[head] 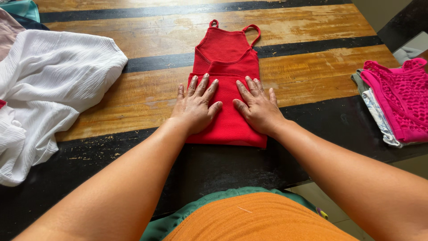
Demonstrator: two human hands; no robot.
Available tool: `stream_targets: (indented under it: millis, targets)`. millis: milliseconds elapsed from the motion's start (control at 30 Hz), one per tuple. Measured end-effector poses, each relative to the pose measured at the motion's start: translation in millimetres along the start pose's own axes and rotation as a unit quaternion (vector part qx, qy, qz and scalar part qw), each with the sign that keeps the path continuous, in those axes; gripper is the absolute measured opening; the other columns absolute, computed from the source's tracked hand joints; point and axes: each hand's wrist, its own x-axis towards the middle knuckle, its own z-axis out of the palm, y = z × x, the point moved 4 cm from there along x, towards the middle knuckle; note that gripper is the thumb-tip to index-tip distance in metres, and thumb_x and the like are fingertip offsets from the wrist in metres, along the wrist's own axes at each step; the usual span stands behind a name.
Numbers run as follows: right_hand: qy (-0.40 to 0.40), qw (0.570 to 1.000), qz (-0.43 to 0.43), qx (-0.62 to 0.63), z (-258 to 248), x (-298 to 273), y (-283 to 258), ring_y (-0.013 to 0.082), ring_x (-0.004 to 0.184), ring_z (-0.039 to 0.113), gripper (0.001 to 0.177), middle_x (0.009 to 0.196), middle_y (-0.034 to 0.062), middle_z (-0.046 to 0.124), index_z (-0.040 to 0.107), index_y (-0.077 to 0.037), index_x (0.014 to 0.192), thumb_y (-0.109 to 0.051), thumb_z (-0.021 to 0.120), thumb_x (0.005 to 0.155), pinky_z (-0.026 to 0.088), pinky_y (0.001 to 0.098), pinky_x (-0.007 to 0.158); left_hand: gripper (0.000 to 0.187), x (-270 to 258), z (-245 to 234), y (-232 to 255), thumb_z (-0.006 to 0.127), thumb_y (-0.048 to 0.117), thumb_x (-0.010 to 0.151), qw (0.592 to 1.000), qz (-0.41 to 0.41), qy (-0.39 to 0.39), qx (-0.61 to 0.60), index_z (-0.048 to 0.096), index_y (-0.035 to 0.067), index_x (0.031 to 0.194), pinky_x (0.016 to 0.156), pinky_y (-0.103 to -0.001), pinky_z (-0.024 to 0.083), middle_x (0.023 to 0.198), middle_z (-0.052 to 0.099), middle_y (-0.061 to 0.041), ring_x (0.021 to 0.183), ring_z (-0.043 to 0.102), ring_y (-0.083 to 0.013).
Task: The person folds a red sleeveless top by laying it flat on a table, smoothing the fabric, folding it lengthwise, and then rolling or folding it into a compact square before placing it on a stack.
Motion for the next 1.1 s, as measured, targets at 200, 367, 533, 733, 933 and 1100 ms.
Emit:
stream_targets:
  millis: [200,367,533,733,933,1100]
  targets:
    - [0.032,0.998,-0.023,-0.052,-11,-5,-7,0.0377,0.159,0.008,0.066,0.171,0.0164,0.014,0.034,-0.017,0.16,-0.051,0.041,0.104,0.005,0.0624,0.124,0.061,-13,6,11,0.036,0.051,0.11,0.989,0.025,0.081,0.12,0.033,0.02,0.162,0.127,-0.062,0.009,0.174,0.019,-0.012,0.162,0.012,-0.0343]
    - [0.029,0.999,-0.041,0.007,13,-34,-23,0.0389,0.156,0.008,0.067,0.168,0.0181,0.015,0.034,-0.015,0.159,-0.052,0.041,0.103,0.006,0.0613,0.122,0.073,-34,14,21,0.04,0.057,0.098,0.998,-0.011,0.049,0.032,0.025,0.021,0.159,0.118,-0.064,0.006,0.167,0.012,-0.014,0.153,0.009,-0.0364]
    - [0.033,0.999,-0.025,0.009,14,-45,-27,0.0346,0.155,0.008,0.065,0.167,0.0134,0.015,0.036,-0.021,0.158,-0.051,0.041,0.101,0.0,0.0657,0.117,0.074,-43,12,18,0.042,0.059,0.098,0.999,0.003,0.054,0.004,0.025,0.023,0.161,0.12,-0.063,0.005,0.169,0.011,-0.012,0.156,0.007,-0.0361]
    - [0.184,0.967,-0.153,-0.085,-9,-69,-53,0.0339,0.154,0.027,0.046,0.157,0.0125,0.042,0.059,-0.017,0.141,-0.043,0.053,0.104,0.016,0.063,0.12,0.064,-34,12,7,0.042,0.052,0.098,0.997,-0.007,0.022,-0.069,0.031,0.032,0.158,0.12,-0.064,-0.003,0.169,0.01,-0.004,0.156,0.004,-0.029]
    - [0.117,0.947,-0.299,-0.029,-12,-91,-81,0.0381,0.128,0.052,0.052,0.135,0.015,0.057,0.065,-0.01,0.126,-0.041,0.077,0.086,0.041,0.0498,0.106,0.05,-24,0,-10,0.041,0.049,0.1,0.983,-0.059,-0.014,-0.174,0.051,0.036,0.147,0.119,-0.071,-0.006,0.169,0.021,0.009,0.157,0.013,-0.0162]
    - [0.112,0.937,-0.324,-0.072,0,-87,-79,0.0398,0.132,0.053,0.06,0.139,0.023,0.057,0.058,0.001,0.138,-0.003,0.065,0.079,0.039,0.0496,0.114,0.05,-14,-5,-15,0.044,0.056,0.098,0.977,-0.081,-0.013,-0.198,0.061,0.032,0.139,0.119,-0.073,0.0,0.165,0.034,0.009,0.156,0.022,-0.0148]
